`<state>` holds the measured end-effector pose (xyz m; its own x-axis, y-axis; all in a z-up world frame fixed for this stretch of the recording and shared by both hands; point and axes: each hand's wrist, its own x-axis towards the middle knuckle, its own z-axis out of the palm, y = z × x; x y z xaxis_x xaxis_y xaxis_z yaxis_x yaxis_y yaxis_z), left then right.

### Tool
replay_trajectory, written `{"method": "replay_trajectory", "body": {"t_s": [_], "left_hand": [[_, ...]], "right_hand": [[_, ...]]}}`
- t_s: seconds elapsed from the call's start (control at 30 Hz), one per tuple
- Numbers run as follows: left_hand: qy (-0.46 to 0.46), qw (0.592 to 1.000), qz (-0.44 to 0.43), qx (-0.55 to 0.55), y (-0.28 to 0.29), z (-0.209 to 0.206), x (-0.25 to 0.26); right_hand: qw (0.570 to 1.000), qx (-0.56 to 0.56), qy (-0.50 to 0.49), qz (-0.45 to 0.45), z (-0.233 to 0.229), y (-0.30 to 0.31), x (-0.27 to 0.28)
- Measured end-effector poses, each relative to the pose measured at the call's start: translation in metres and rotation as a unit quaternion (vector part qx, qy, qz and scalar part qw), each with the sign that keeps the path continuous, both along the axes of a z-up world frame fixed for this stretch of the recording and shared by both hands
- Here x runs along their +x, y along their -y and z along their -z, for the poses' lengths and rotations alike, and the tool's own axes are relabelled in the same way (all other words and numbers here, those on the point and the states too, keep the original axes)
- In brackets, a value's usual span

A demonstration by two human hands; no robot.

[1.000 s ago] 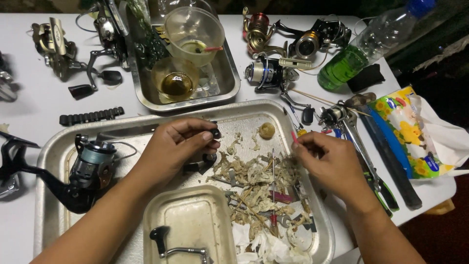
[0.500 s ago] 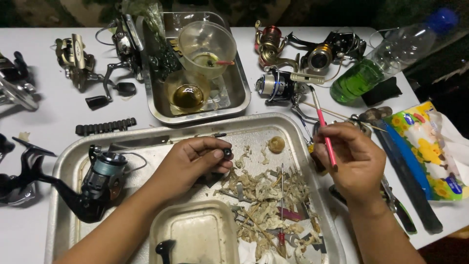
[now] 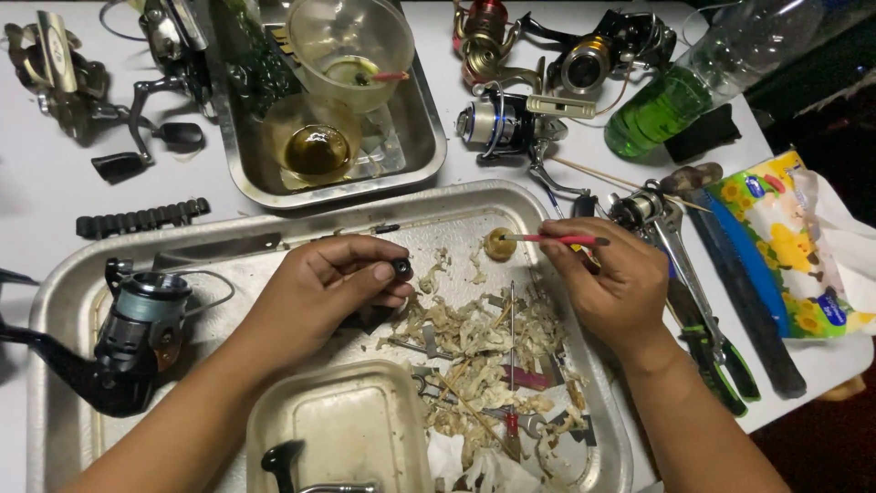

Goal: Disassembling, cleaning, and reassembling internal components of various fishing reels on a metal tray.

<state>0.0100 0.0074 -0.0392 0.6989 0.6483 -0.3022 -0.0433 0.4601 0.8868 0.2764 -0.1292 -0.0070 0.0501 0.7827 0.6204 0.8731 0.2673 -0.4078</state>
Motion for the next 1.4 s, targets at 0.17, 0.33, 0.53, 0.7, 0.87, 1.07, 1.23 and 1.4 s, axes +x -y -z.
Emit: {"method": "replay_trajectory", "body": {"t_s": [0.17,0.33,0.53,0.7,0.87,1.07,1.23,1.4], "left_hand": [[-0.007,1.0,0.001,0.007,-0.001,-0.003,-0.001],[-0.012,1.0,0.002,0.001,-0.002,-0.005,0.0],[-0.003,1.0,0.006,0.018,-0.002,-0.001,-0.001],[-0.002,1.0,0.002,0.012,-0.002,-0.001,0.0],[-0.006,1.0,0.003,0.005,-0.002,-0.004,0.0],[0.008,1.0,0.015,0.012,-0.001,-0.006,-0.001],[0.019,1.0,0.023,0.012,-0.001,-0.001,0.0],[0.042,0.998,0.039,-0.003,0.0,-0.001,0.0]], "right_hand": [[1.0,-0.015,-0.006,-0.016,0.004,-0.005,-0.001],[1.0,-0.028,0.0,-0.013,0.006,-0.005,0.0],[1.0,-0.022,0.005,-0.01,0.006,-0.006,-0.001],[1.0,0.006,0.006,-0.011,0.006,-0.007,-0.002],[1.0,0.004,0.003,-0.01,0.006,-0.005,-0.003],[0.992,0.05,-0.113,-0.031,0.017,0.008,-0.004],[0.944,0.047,-0.317,-0.083,-0.004,0.022,-0.033],[0.941,0.021,-0.312,-0.126,-0.011,0.015,-0.041]]}}
